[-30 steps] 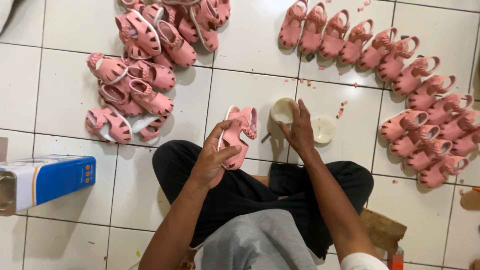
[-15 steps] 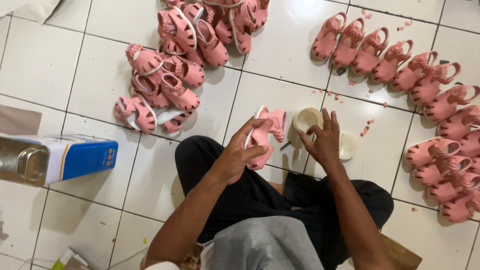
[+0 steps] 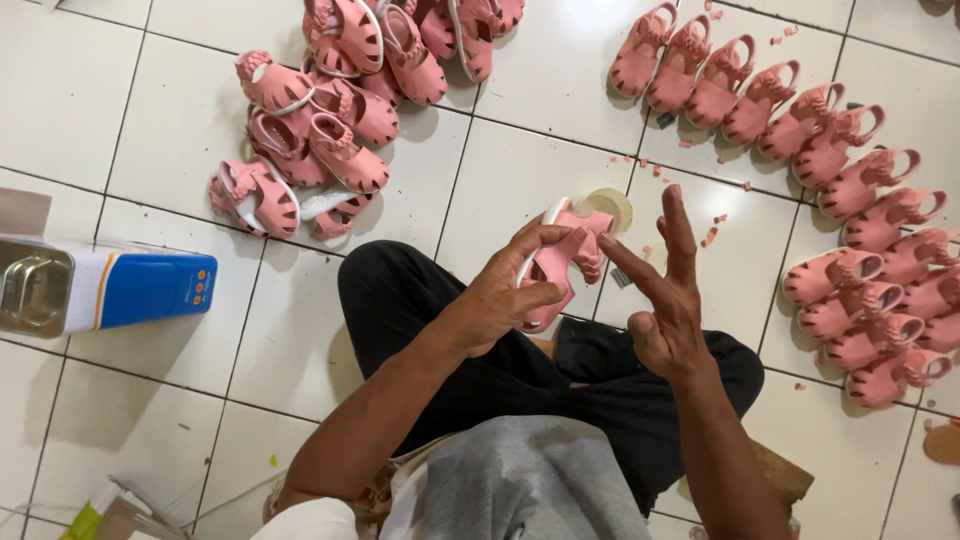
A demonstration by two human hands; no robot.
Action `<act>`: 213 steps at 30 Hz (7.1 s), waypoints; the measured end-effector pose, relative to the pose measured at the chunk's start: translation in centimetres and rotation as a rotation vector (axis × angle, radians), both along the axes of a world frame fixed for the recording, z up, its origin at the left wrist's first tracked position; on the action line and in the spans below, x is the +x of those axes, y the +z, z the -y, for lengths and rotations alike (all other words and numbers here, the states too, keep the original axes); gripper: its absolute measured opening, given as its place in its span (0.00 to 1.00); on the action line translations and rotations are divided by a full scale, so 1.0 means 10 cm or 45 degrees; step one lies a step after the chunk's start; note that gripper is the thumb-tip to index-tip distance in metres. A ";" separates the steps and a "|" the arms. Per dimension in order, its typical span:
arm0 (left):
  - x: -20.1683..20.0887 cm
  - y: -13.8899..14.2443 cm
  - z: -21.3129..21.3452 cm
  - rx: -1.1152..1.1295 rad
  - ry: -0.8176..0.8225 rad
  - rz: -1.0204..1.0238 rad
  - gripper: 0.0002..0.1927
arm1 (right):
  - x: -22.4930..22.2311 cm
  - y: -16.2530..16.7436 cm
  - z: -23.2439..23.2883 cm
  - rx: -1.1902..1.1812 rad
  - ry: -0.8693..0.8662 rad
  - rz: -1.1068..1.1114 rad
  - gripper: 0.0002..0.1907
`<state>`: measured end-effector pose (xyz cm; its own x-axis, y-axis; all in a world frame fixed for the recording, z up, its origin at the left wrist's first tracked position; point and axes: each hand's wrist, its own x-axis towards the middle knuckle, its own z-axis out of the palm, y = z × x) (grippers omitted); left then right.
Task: The person sits on the floor of a workshop surrounded by piles of pink children's sandals. The person picks up sandals one at a time, presses and rubs the straps and sole edges by hand, turns each sandal over, and places it in a row with other finished sandals.
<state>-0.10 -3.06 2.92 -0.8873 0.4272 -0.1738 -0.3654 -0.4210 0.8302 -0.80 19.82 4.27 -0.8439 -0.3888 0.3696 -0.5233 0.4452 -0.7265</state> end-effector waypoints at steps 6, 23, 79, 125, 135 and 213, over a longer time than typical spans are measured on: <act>0.10 0.07 0.02 0.008 0.006 -0.118 0.30 | 0.01 -0.01 0.05 0.134 0.021 -0.150 0.38; 0.14 0.11 0.05 -0.160 -0.050 -0.036 0.32 | 0.03 -0.08 0.00 0.457 -0.096 -0.446 0.35; 0.00 0.03 0.16 0.120 -0.221 0.287 0.46 | -0.18 -0.30 -0.07 -0.733 -0.091 0.913 0.32; -0.85 -0.42 0.52 -0.015 0.364 0.325 0.34 | -0.80 -1.72 -0.11 0.727 -0.432 0.235 0.22; -0.84 -0.34 0.43 -0.185 0.386 0.222 0.55 | -0.29 -1.16 -0.02 0.341 -0.348 0.336 0.12; -0.40 -0.38 0.34 -0.113 0.248 0.163 0.54 | 0.32 -0.20 0.36 0.440 -0.105 -0.030 0.26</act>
